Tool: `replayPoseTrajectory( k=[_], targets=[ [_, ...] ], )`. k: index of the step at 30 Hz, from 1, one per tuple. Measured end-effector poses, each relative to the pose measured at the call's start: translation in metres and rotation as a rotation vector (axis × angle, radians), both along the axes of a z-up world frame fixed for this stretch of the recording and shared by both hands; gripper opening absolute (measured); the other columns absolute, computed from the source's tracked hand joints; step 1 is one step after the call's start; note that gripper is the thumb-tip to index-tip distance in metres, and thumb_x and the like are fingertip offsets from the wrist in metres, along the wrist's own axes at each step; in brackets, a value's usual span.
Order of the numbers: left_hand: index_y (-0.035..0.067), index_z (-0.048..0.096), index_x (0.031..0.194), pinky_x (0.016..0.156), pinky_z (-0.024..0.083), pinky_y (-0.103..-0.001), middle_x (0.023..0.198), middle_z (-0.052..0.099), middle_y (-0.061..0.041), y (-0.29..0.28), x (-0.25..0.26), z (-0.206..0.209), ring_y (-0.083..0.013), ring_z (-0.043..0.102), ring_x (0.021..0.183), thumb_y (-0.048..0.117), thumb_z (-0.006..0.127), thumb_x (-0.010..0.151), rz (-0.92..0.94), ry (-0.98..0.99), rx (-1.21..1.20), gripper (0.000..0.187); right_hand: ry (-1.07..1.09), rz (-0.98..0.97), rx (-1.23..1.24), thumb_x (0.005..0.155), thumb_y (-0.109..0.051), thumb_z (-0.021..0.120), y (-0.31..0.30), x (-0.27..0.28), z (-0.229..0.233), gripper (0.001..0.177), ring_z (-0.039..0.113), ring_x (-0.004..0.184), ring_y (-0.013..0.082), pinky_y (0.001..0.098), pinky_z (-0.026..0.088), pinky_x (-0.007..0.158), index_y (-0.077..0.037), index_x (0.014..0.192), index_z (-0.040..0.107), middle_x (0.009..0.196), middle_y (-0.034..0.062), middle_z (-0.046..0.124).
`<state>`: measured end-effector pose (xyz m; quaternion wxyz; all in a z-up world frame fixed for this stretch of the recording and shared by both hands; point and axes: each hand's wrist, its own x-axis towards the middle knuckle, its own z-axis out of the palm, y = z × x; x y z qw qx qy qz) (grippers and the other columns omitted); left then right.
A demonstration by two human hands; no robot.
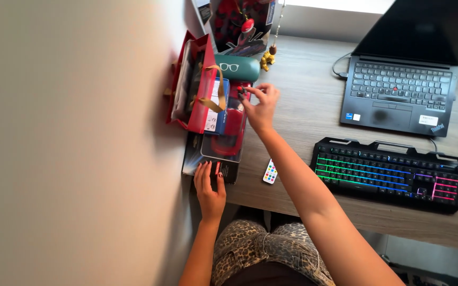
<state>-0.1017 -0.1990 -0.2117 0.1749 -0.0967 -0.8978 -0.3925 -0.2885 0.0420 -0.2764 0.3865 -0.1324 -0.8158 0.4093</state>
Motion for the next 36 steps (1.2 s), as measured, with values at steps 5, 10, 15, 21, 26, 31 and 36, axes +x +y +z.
replayPoseTrajectory(
  k=[5, 10, 15, 21, 26, 31, 36],
  targets=[
    [-0.001, 0.065, 0.136, 0.115, 0.041, -0.057, 0.137, 0.062, -0.021, -0.003, 0.003, -0.013, -0.0443, 0.057, 0.134, 0.012, 0.069, 0.1, 0.006, 0.025, -0.033, 0.039, -0.084, -0.009, -0.074, 0.077, -0.011, 0.091, -0.019, -0.008, 0.002, 0.024, 0.046, 0.095, 0.02, 0.0368, 0.041, 0.09, -0.023, 0.095, 0.08, 0.101, -0.0018, 0.047],
    [0.0, 0.065, 0.138, 0.117, 0.038, -0.055, 0.141, 0.061, -0.018, -0.001, 0.002, -0.017, -0.0415, 0.055, 0.137, 0.015, 0.068, 0.101, 0.021, 0.01, -0.035, 0.04, -0.1, 0.013, -0.085, 0.078, -0.022, 0.094, -0.018, -0.011, -0.006, 0.021, 0.044, 0.095, 0.0209, 0.0378, 0.039, 0.092, -0.021, 0.094, 0.079, 0.101, -0.0008, 0.044],
    [0.001, 0.064, 0.138, 0.118, 0.037, -0.057, 0.141, 0.059, -0.017, -0.001, 0.002, -0.021, -0.0417, 0.054, 0.138, 0.014, 0.068, 0.101, 0.031, 0.016, -0.042, 0.04, -0.107, 0.021, -0.089, 0.08, -0.028, 0.095, -0.019, -0.014, -0.01, 0.023, 0.044, 0.095, 0.022, 0.0387, 0.038, 0.092, -0.02, 0.094, 0.078, 0.102, 0.0005, 0.043],
    [0.0, 0.064, 0.136, 0.116, 0.038, -0.059, 0.14, 0.059, -0.018, 0.001, 0.001, -0.022, -0.0427, 0.054, 0.137, 0.013, 0.066, 0.1, 0.034, 0.031, -0.044, 0.038, -0.072, 0.038, -0.054, 0.075, -0.022, 0.093, -0.018, -0.012, -0.012, 0.025, 0.045, 0.095, 0.0244, 0.0404, 0.039, 0.092, -0.021, 0.096, 0.079, 0.104, 0.002, 0.043],
    [0.001, 0.064, 0.136, 0.116, 0.038, -0.058, 0.14, 0.059, -0.017, 0.003, 0.0, -0.021, -0.0415, 0.055, 0.136, 0.016, 0.066, 0.101, 0.047, 0.046, -0.068, 0.038, -0.036, 0.054, -0.055, 0.079, -0.021, 0.09, -0.015, 0.0, 0.005, 0.024, 0.047, 0.093, 0.0241, 0.0385, 0.04, 0.092, -0.025, 0.1, 0.079, 0.104, 0.0012, 0.044],
    [0.0, 0.062, 0.137, 0.118, 0.036, -0.058, 0.142, 0.057, -0.018, 0.005, 0.003, -0.025, -0.0417, 0.053, 0.138, 0.014, 0.062, 0.102, 0.033, 0.047, -0.097, 0.037, -0.046, 0.057, -0.053, 0.078, -0.022, 0.09, -0.016, 0.004, -0.001, 0.026, 0.048, 0.091, 0.0252, 0.0393, 0.041, 0.092, -0.028, 0.101, 0.08, 0.105, 0.0017, 0.046],
    [0.0, 0.062, 0.136, 0.118, 0.036, -0.059, 0.141, 0.057, -0.018, 0.006, 0.002, -0.024, -0.0417, 0.053, 0.137, 0.014, 0.062, 0.101, 0.04, 0.045, -0.103, 0.037, -0.086, 0.039, -0.091, 0.078, -0.027, 0.091, -0.019, -0.001, -0.003, 0.025, 0.048, 0.092, 0.0251, 0.0396, 0.042, 0.091, -0.029, 0.1, 0.08, 0.106, 0.0009, 0.044]
  ],
)
